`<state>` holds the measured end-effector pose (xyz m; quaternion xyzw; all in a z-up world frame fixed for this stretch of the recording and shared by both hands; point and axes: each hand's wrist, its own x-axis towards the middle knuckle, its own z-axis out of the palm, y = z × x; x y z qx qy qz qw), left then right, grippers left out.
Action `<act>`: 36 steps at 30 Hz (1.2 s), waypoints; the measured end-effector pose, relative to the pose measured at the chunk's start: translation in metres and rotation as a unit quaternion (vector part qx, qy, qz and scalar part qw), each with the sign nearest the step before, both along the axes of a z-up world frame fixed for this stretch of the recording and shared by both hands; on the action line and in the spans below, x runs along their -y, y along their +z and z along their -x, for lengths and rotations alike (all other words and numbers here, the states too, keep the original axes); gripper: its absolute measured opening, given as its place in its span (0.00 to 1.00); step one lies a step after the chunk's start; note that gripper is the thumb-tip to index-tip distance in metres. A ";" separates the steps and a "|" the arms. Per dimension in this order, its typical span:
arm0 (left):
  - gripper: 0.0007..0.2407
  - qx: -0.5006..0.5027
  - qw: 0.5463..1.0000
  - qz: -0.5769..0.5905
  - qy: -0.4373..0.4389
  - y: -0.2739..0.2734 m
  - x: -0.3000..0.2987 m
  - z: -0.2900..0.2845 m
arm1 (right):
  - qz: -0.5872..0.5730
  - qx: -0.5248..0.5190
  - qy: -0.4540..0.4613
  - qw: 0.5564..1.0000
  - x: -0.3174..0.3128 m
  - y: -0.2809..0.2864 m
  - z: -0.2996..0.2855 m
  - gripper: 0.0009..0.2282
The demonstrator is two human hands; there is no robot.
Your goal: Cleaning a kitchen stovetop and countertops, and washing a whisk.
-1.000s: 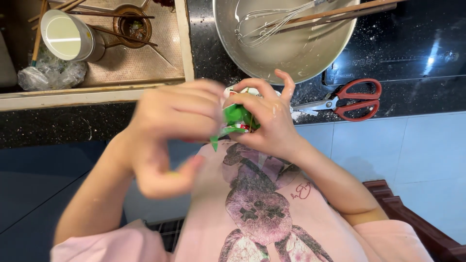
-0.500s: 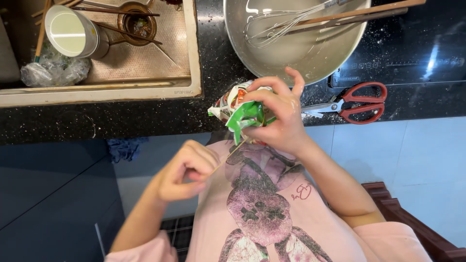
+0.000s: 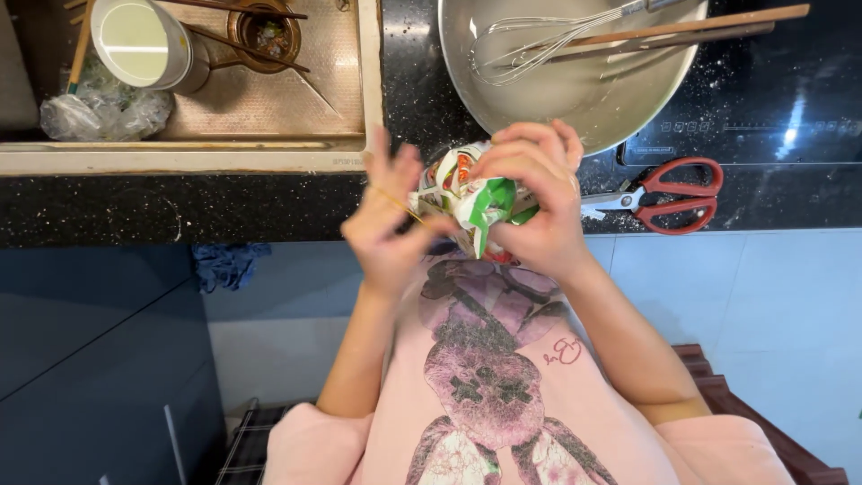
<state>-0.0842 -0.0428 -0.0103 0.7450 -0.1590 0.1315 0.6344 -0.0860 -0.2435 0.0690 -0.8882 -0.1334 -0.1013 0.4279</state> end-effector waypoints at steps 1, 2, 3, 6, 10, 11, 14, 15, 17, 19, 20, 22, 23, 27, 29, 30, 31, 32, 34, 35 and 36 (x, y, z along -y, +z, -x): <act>0.31 0.000 1.000 0.000 0.000 0.013 0.006 0.001 | 0.000 0.000 0.000 1.000 0.001 0.003 -0.002 0.15; 0.32 0.010 0.999 -0.026 -0.028 0.027 0.013 0.002 | 0.001 -0.009 0.007 1.000 0.002 0.007 -0.003 0.16; 0.33 0.019 0.997 -0.053 -0.057 0.040 0.019 0.005 | 0.002 -0.019 0.013 1.000 0.002 0.010 -0.004 0.18; 0.35 -0.005 0.995 -0.060 -0.080 0.049 0.030 0.001 | 0.004 -0.043 0.032 0.999 0.004 0.026 -0.009 0.18; 0.31 -0.029 0.996 -0.046 -0.067 0.054 0.038 0.000 | -0.084 -0.025 0.037 0.995 0.016 0.036 -0.008 0.24; 0.34 -0.037 0.997 -0.035 -0.057 0.054 0.040 0.000 | -0.066 0.021 0.029 0.997 0.024 0.035 -0.003 0.20; 0.36 -0.035 0.998 -0.037 -0.036 0.052 0.044 0.003 | 0.134 0.200 0.098 0.966 0.039 0.045 0.000 0.16; 0.36 -0.024 0.998 -0.048 -0.027 0.051 0.046 0.004 | 0.309 0.321 0.167 0.879 0.043 0.051 -0.001 0.16; 0.37 -0.034 0.998 -0.049 -0.035 0.050 0.045 0.003 | 0.434 0.345 0.169 0.815 0.042 0.059 -0.011 0.20; 0.38 -0.044 0.997 -0.050 -0.041 0.052 0.046 0.002 | 0.549 0.361 0.169 0.735 0.039 0.067 -0.023 0.23; 0.38 -0.044 0.997 -0.047 -0.036 0.054 0.047 0.001 | 0.545 0.391 0.204 0.713 0.036 0.072 -0.029 0.25; 0.38 -0.045 0.998 -0.043 -0.028 0.056 0.048 0.000 | 0.539 0.421 0.241 0.689 0.032 0.083 -0.041 0.27; 0.36 -0.047 0.997 -0.041 -0.037 0.056 0.048 -0.001 | 0.576 0.452 0.263 0.628 0.031 0.091 -0.046 0.25; 0.20 -0.037 0.998 -0.015 -0.056 0.050 0.049 -0.005 | 0.586 0.528 0.287 0.544 0.032 0.109 -0.062 0.13; 0.18 -0.038 0.997 -0.009 -0.066 0.049 0.047 -0.007 | 0.561 0.562 0.285 0.537 0.025 0.116 -0.070 0.13; 0.16 -0.041 0.996 -0.002 -0.077 0.049 0.047 -0.008 | 0.537 0.592 0.284 0.530 0.022 0.120 -0.074 0.14; 0.16 -0.039 0.996 -0.004 -0.080 0.054 0.045 -0.008 | 0.538 0.592 0.280 0.530 0.023 0.124 -0.078 0.14; 0.18 -0.082 0.991 0.043 -0.095 0.059 0.043 -0.009 | 0.539 0.570 0.285 0.550 0.024 0.128 -0.082 0.18; 0.20 -0.122 0.982 0.090 -0.113 0.063 0.041 -0.008 | 0.543 0.547 0.288 0.568 0.031 0.135 -0.089 0.23; 0.17 -0.102 0.986 0.067 -0.117 0.062 0.040 -0.007 | 0.559 0.521 0.286 0.578 0.036 0.138 -0.092 0.17; 0.14 -0.081 0.988 0.044 -0.122 0.061 0.038 -0.006 | 0.574 0.494 0.283 0.588 0.040 0.140 -0.095 0.11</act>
